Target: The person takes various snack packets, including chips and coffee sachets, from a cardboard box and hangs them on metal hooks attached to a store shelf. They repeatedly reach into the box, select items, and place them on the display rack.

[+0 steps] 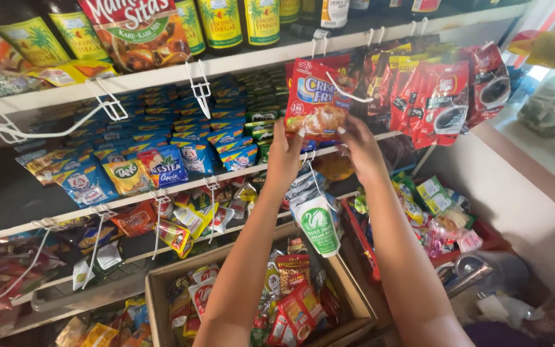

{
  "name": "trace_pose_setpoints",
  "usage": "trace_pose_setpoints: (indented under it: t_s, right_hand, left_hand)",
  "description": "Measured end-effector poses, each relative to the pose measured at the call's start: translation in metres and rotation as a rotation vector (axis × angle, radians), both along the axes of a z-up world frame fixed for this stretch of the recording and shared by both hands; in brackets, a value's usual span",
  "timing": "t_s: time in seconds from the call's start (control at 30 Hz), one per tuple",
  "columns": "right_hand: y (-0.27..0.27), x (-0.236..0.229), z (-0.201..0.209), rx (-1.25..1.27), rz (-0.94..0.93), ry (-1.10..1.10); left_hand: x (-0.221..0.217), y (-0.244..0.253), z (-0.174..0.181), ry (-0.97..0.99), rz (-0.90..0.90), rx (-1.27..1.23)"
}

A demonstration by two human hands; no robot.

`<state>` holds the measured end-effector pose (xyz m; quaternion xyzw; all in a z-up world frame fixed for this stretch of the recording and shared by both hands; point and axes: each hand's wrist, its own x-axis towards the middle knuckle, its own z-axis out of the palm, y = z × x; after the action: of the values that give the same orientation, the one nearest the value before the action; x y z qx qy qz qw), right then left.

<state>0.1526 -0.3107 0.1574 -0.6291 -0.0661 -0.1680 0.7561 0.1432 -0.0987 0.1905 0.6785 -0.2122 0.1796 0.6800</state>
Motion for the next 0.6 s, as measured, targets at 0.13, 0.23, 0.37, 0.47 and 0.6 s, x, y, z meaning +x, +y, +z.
trace_pose_setpoints:
  t_s: [0.13,0.23,0.37,0.47,0.6]
  right_hand:
    - [0.011,-0.034,0.023,0.09,0.008,0.078]
    - [0.013,-0.047,0.019,0.181,0.021,0.1]
    - [0.01,-0.059,0.011,0.257,0.046,0.042]
    - [0.014,-0.078,0.011,0.284,0.029,0.05]
    - [0.018,-0.103,0.024,0.3,-0.007,0.034]
  left_hand:
    - [-0.006,-0.005,-0.005,0.05,-0.035,-0.042]
    - [-0.017,-0.003,-0.011,0.096,-0.066,-0.054]
    - [-0.036,0.0,-0.008,0.057,-0.127,-0.074]
    - [-0.058,0.003,-0.003,0.083,-0.126,-0.043]
    - [-0.076,0.0,0.003,0.073,-0.138,-0.048]
